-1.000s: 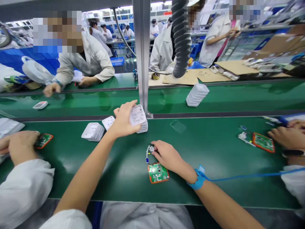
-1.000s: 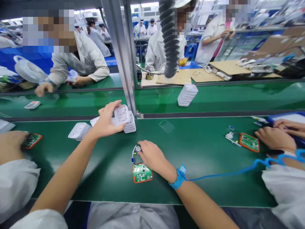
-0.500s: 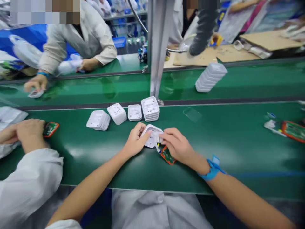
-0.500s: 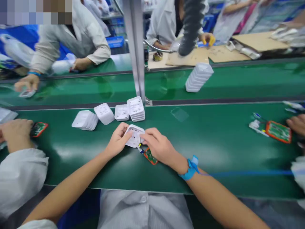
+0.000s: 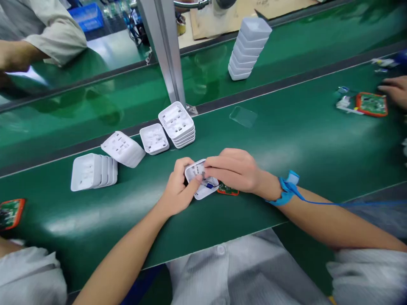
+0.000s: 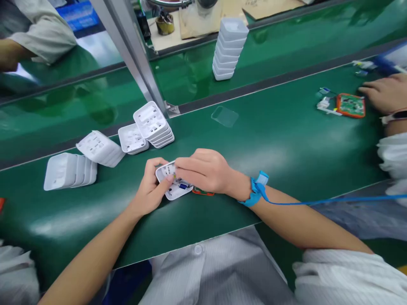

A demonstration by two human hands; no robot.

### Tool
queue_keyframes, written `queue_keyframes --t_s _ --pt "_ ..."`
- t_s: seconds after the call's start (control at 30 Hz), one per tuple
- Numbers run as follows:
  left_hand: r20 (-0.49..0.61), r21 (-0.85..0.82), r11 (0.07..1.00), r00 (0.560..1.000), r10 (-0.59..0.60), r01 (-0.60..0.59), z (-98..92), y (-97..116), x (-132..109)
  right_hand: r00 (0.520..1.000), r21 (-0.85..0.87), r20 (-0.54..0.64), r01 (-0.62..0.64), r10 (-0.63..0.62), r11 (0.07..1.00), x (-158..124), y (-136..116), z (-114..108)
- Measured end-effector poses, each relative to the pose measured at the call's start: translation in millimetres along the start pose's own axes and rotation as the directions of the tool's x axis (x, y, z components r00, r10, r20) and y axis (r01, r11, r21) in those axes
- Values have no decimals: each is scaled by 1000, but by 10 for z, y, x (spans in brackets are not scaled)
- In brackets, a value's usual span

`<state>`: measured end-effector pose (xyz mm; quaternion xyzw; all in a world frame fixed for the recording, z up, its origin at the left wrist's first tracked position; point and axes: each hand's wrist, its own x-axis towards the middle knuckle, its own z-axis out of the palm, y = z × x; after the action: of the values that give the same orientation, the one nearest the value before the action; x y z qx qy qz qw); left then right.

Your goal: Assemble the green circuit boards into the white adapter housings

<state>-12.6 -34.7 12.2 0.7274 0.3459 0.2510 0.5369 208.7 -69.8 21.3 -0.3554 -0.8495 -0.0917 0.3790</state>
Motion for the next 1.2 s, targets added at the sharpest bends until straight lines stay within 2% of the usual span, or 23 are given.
queue_keyframes --t_s 0.1,0.17,0.33,0.47,0.6,0.7,0.8,0.97,1.2 --pt "72 -79 997 997 -6 12 -4 3 0 995 19 -43 93 -92 995 -34 1 6" --pt "95 -85 996 995 -1 9 -9 2 5 995 2 -30 92 -92 996 -50 -20 22" --pt "38 28 999 999 24 -25 -7 3 37 996 -81 -11 -88 87 993 -66 -88 103" --pt "-31 110 993 999 42 -38 13 -1 49 989 -19 90 -114 115 993 -43 -104 86" --pt "-56 72 995 996 71 -67 17 -15 64 958 61 202 -218 201 974 -22 -107 11" --pt "-12 102 986 991 136 -134 -6 -20 86 949 86 164 -287 270 954 -37 -113 23" --pt "11 133 974 983 182 -182 -39 -33 106 956 134 102 -288 276 948 -65 -127 79" --pt "13 145 969 980 200 -200 -64 -71 118 961 132 30 -276 274 952 -88 -157 146" --pt "-13 163 968 981 195 -190 -42 -95 122 953 179 -3 -297 302 938 -87 -195 232"
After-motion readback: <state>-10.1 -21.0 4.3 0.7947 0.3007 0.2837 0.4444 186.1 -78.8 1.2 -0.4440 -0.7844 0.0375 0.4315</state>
